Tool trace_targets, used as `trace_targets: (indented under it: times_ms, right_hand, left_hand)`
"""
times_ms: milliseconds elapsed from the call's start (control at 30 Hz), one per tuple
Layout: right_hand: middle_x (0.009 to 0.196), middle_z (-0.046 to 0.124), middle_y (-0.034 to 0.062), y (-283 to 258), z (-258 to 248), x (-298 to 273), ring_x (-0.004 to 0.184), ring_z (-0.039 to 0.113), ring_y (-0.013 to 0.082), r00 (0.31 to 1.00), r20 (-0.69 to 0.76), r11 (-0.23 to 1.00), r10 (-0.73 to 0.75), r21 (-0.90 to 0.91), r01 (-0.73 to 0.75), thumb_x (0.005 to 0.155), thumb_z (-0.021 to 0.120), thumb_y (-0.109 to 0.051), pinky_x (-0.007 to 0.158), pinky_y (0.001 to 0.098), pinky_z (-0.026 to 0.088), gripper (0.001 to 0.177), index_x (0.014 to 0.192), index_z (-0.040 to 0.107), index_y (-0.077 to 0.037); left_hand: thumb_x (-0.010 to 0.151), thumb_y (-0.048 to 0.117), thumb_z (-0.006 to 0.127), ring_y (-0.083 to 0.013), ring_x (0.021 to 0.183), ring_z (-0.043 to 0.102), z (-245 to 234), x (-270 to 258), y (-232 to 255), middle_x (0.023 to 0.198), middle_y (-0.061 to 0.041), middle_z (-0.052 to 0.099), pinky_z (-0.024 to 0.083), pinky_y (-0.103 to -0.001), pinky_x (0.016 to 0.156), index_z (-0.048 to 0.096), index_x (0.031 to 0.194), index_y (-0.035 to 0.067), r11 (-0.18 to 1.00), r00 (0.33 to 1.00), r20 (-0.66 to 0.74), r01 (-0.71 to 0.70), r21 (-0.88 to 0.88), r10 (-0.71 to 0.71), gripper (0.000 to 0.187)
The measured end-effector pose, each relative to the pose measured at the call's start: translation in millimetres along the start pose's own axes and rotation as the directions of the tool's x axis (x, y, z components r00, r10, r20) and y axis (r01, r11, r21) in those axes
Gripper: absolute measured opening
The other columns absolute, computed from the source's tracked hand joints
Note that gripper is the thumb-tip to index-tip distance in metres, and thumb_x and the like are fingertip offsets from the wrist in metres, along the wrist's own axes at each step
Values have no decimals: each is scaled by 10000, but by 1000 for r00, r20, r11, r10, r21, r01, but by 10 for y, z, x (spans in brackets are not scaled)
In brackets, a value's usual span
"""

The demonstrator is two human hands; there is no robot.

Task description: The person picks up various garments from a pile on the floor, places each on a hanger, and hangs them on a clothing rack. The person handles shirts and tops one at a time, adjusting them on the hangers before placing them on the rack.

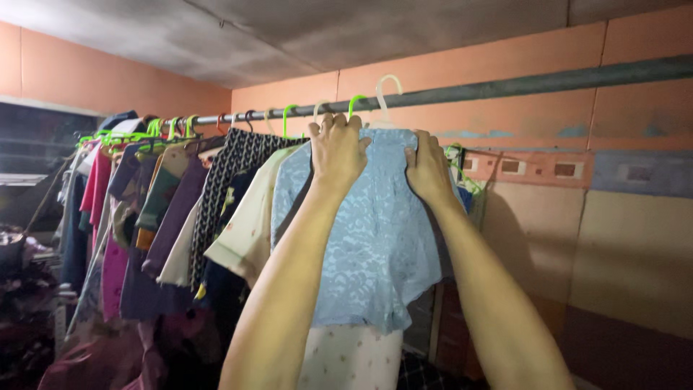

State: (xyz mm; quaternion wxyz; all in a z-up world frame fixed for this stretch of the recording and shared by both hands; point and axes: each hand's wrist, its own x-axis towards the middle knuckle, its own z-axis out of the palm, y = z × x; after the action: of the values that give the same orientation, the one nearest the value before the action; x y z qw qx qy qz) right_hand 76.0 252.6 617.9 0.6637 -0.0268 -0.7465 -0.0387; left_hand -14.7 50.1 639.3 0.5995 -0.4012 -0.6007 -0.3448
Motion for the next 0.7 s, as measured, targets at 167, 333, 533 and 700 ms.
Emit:
trace_targets:
  times_ms: [167,333,533,700]
  right_hand:
    - [1185,591,306,276,135,118,1091,568,518,1000,5,999,-9,-47,9,990,612,-159,913,579,445,385,1332,500,-23]
    - [1171,589,302,418,216,-171,1102,571,509,996,74,998,49,-40,-46,1006,593,-169,953,577,445,374,1348,509,-46]
    - [1476,402,337,429,223,-409,1376,386,515,998,4,996,67,-66,-67,1060,554,-250,1118,647,310,633,1603,298,-48]
    - [1692,174,300,304,168,-778,1573,164,473,996,5,996,87,-19,-87,1077,538,-304,1179,698,182,701,1638,202,-53]
  left_hand:
    - [842,333,782,-352,1183,580,261,63,9,1104,-146,688,392,-580,944,709,1082,82,998,998,41,54,-45,-52,355]
    - [834,325,772,-386,1206,545,410,-210,41,1150,-163,656,373,-579,1004,702,1129,96,997,999,39,-6,-75,8,380]
    - [893,346,732,-402,1445,350,302,-452,157,1417,-186,514,168,-713,1189,575,1434,110,993,991,-59,-118,22,119,610]
    - [929,391,694,-408,1571,144,168,-916,275,1679,-188,281,67,-758,1206,473,1557,131,990,990,-13,-138,16,138,715]
